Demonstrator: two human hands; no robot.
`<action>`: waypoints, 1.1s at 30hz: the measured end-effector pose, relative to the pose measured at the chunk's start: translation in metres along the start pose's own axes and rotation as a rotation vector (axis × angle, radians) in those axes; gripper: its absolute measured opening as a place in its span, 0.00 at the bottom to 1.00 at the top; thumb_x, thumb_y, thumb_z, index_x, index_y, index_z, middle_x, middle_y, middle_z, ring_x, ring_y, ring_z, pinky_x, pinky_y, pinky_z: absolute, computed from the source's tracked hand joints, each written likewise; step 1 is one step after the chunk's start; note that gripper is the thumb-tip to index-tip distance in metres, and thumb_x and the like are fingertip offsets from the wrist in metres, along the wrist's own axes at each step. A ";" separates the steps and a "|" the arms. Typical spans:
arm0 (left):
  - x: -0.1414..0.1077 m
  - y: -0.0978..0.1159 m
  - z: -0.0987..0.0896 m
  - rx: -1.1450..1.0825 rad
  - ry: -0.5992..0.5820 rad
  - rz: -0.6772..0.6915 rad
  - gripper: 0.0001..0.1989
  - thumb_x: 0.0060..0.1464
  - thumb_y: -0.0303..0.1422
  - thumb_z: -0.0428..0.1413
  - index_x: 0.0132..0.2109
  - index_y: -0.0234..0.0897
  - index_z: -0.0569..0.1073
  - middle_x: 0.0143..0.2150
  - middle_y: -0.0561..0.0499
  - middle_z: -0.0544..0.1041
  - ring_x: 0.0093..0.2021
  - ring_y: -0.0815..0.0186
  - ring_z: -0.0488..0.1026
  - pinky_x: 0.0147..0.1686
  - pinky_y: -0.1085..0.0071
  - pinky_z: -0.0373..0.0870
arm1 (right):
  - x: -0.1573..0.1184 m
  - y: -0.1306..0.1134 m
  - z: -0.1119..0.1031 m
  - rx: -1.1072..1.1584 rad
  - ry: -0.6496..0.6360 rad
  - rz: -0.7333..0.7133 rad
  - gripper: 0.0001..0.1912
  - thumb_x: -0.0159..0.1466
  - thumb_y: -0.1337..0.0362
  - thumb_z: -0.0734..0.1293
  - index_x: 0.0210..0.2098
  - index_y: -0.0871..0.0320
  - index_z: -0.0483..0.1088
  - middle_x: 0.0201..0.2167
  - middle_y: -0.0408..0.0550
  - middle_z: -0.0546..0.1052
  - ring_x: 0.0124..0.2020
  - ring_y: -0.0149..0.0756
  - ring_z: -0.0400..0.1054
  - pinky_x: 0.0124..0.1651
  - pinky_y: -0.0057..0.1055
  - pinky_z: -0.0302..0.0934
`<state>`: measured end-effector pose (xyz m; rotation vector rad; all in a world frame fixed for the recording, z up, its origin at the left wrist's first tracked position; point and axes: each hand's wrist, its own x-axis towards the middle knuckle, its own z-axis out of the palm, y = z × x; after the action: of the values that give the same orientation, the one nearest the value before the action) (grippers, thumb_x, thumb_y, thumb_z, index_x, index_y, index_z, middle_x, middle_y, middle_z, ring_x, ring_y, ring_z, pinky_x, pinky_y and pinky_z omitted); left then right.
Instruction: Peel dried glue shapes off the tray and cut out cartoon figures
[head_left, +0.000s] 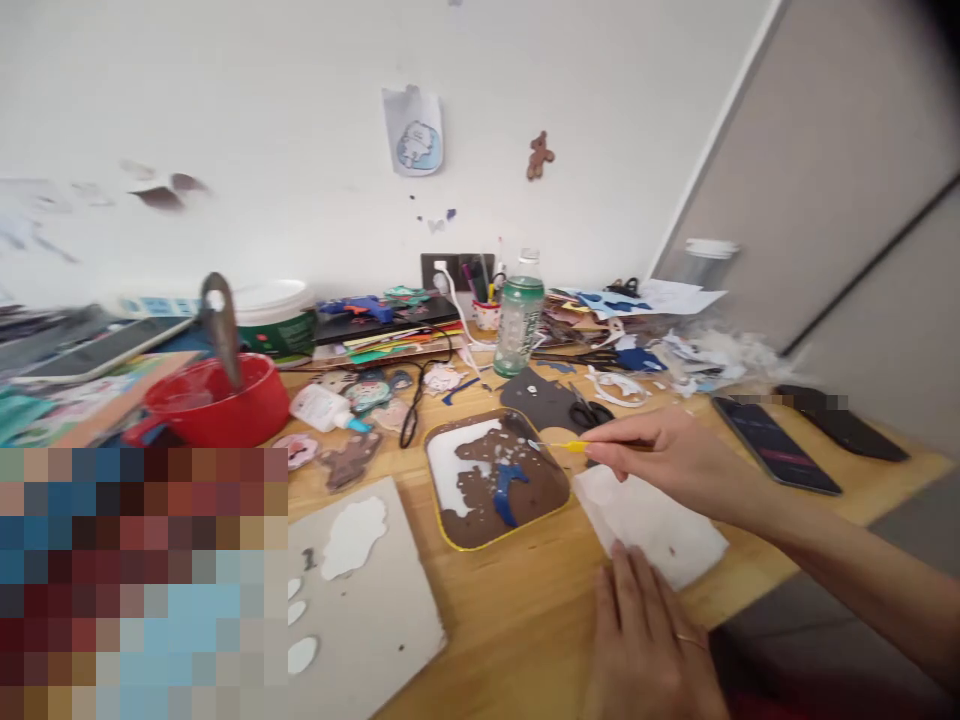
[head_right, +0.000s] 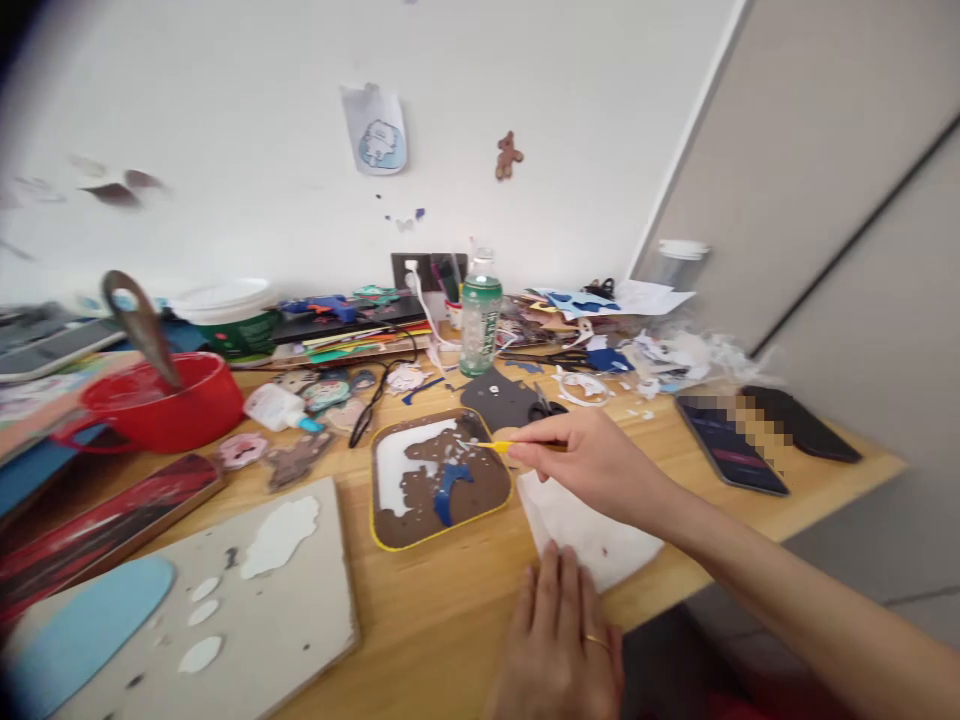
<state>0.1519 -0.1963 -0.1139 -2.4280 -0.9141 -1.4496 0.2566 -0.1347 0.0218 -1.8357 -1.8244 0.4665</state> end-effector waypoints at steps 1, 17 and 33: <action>-0.002 0.000 0.001 -0.011 0.000 -0.002 0.13 0.54 0.31 0.50 0.39 0.25 0.74 0.43 0.40 0.76 0.45 0.54 0.72 0.39 0.63 0.74 | -0.012 0.006 -0.010 -0.002 0.039 0.025 0.15 0.59 0.53 0.62 0.33 0.55 0.77 0.20 0.42 0.75 0.24 0.33 0.68 0.26 0.26 0.61; -0.015 -0.006 0.004 -0.061 -0.109 0.084 0.14 0.54 0.27 0.49 0.46 0.25 0.71 0.48 0.38 0.73 0.51 0.53 0.69 0.45 0.58 0.70 | -0.126 0.078 -0.014 -0.202 0.102 0.163 0.15 0.65 0.60 0.58 0.42 0.54 0.74 0.38 0.46 0.78 0.37 0.38 0.72 0.38 0.33 0.66; -0.013 -0.017 -0.003 0.001 -0.215 0.238 0.15 0.55 0.27 0.51 0.49 0.25 0.69 0.51 0.36 0.70 0.53 0.53 0.67 0.45 0.59 0.70 | -0.145 0.095 0.021 -0.290 0.328 -0.130 0.15 0.66 0.69 0.56 0.49 0.61 0.69 0.33 0.49 0.76 0.31 0.32 0.71 0.34 0.27 0.66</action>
<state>0.1358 -0.1898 -0.1260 -2.6230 -0.6340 -1.1245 0.3167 -0.2735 -0.0651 -1.8298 -1.8350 -0.1491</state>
